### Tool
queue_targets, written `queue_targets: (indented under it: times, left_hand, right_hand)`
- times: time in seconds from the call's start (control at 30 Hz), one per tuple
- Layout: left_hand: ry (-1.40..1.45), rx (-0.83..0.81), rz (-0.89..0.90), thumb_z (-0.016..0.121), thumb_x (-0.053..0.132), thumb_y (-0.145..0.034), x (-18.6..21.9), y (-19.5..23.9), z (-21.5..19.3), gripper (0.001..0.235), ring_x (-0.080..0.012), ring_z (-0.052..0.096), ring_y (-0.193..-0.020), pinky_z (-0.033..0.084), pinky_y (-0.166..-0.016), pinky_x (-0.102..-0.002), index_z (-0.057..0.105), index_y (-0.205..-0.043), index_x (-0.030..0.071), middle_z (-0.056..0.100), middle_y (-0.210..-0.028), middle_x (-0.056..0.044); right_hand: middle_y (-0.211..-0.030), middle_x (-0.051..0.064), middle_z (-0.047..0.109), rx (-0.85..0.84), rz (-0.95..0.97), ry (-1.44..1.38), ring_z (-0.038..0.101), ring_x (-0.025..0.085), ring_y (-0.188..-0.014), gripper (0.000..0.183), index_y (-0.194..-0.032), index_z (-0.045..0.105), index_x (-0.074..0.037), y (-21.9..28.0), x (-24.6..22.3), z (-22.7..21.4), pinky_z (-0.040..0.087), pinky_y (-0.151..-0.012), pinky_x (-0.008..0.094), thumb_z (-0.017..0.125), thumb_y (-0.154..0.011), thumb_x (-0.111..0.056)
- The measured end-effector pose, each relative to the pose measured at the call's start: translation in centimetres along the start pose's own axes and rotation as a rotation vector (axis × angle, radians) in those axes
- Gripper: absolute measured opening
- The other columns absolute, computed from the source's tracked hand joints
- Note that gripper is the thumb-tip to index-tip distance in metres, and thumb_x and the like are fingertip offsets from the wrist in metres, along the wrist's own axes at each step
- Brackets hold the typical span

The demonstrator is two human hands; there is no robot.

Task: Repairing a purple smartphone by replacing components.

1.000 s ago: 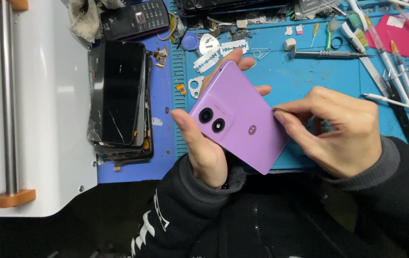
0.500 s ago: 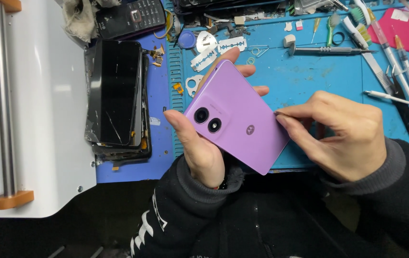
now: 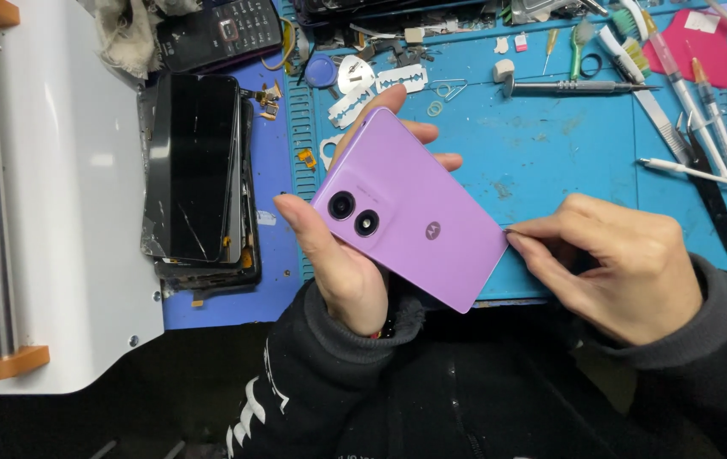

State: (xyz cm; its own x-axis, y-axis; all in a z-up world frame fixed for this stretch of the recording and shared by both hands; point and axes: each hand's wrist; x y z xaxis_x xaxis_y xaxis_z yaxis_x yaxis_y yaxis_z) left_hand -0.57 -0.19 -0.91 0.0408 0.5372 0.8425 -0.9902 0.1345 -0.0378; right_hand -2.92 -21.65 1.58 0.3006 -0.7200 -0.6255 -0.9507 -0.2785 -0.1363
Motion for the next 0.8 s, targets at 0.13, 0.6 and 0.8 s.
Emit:
queue_targets:
  times: [0.13, 0.6, 0.8]
  left_hand:
    - [0.015, 0.011, 0.008, 0.023, 0.086, -0.094, 0.1, -0.1, 0.2, 0.114, -0.0339, 0.066, -0.115, 0.056, -0.101, -0.047, 0.036, -0.163, -0.005, 0.059, -0.133, -0.021]
    - [0.063, -0.074, -0.003, 0.031, 0.09, -0.091, 0.6, -0.1, 0.4, 0.118, -0.03, 0.056, -0.129, 0.048, -0.111, -0.045, 0.028, -0.164, -0.003, 0.053, -0.14, -0.016]
    - [0.082, -0.113, 0.039, 0.027, 0.087, -0.1, -0.5, 0.4, -0.3, 0.112, -0.0243, 0.051, -0.125, 0.041, -0.111, -0.038, 0.032, -0.162, -0.006, 0.052, -0.137, -0.015]
  right_hand:
    - [-0.067, 0.008, 0.061, -0.023, -0.003, 0.042, 0.06, 0.017, -0.055, 0.012, -0.092, 0.078, -0.004, 0.0, 0.0, -0.5, 0.046, -0.05, 0.031, 0.08, -0.081, -0.008]
    - [-0.086, 0.01, 0.071, 0.173, -0.193, -0.143, 0.069, 0.014, -0.072, 0.008, -0.1, 0.073, 0.0, -8.0, -5.6, -1.4, 0.052, -0.059, 0.026, 0.073, -0.092, 0.001]
    - [-0.08, 0.011, 0.069, 0.176, -0.134, -0.16, 0.066, 0.016, -0.066, 0.007, -0.096, 0.073, 0.002, -8.3, -5.5, -0.5, 0.05, -0.058, 0.026, 0.073, -0.089, 0.002]
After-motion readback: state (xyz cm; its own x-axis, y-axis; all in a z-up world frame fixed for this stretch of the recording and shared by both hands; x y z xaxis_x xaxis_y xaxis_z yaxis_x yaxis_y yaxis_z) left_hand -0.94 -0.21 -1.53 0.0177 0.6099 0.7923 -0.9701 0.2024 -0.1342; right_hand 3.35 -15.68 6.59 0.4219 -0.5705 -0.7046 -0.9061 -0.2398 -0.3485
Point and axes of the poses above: each hand's wrist, its own y-axis away from the middle knuckle, its own z-axis out of the palm, x = y × z
